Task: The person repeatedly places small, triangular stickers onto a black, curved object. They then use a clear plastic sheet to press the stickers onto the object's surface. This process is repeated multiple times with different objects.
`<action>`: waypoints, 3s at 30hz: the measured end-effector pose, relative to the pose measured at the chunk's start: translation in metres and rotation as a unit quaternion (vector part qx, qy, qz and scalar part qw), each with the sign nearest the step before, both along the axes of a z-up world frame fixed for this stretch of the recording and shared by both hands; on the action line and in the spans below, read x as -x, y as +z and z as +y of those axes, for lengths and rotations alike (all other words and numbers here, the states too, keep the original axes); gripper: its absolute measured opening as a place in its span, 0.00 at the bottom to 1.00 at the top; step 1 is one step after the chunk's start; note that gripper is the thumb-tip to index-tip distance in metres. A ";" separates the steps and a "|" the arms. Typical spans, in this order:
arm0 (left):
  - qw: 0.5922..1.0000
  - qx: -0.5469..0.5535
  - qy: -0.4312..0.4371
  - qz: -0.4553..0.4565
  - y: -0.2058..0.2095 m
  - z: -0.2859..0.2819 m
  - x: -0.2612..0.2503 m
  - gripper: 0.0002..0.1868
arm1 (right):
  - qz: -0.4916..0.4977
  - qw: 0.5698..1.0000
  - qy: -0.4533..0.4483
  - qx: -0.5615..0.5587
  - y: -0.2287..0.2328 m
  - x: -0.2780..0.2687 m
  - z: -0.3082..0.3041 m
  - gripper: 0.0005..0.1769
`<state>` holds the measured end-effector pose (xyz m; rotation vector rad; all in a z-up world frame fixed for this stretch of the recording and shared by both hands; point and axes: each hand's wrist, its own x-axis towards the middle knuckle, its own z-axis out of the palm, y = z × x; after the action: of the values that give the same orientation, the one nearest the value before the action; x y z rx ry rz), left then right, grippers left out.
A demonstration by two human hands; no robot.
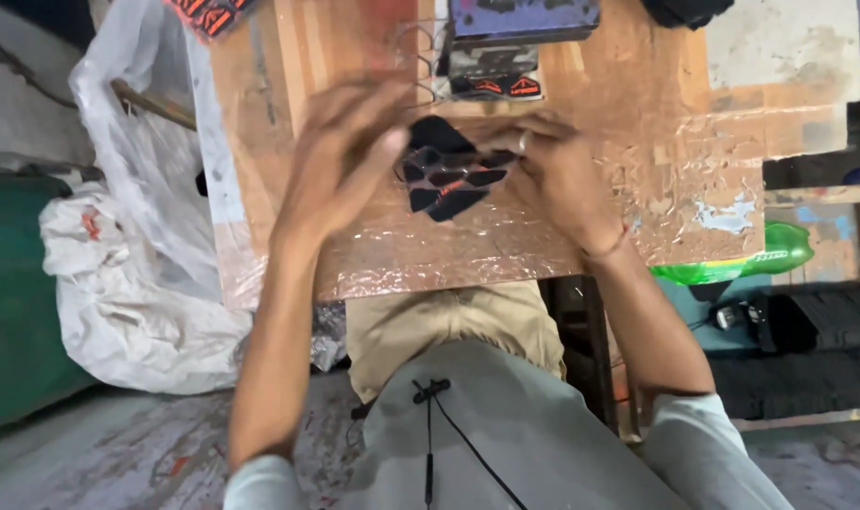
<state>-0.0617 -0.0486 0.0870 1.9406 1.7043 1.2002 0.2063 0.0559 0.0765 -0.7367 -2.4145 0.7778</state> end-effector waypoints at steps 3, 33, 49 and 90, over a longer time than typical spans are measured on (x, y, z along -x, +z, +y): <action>0.865 0.499 -0.055 0.012 0.010 0.042 -0.015 0.48 | 0.016 0.994 0.032 -0.104 0.002 0.022 0.005 0.25; 0.981 -0.024 0.187 0.040 -0.040 -0.033 0.057 0.38 | 0.149 0.934 -0.313 0.086 -0.074 -0.147 0.007 0.08; 0.969 -0.055 -0.024 0.240 -0.092 0.109 -0.041 0.21 | -0.075 0.911 -0.315 -0.256 0.005 -0.154 0.091 0.23; 0.968 -0.002 0.030 0.251 -0.096 0.079 -0.049 0.38 | -0.197 0.960 -0.002 -0.198 -0.035 -0.014 0.050 0.41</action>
<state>-0.0125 0.0301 -0.0094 2.3537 2.0031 0.7642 0.2200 0.1057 0.0416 -0.7848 -2.7948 0.1322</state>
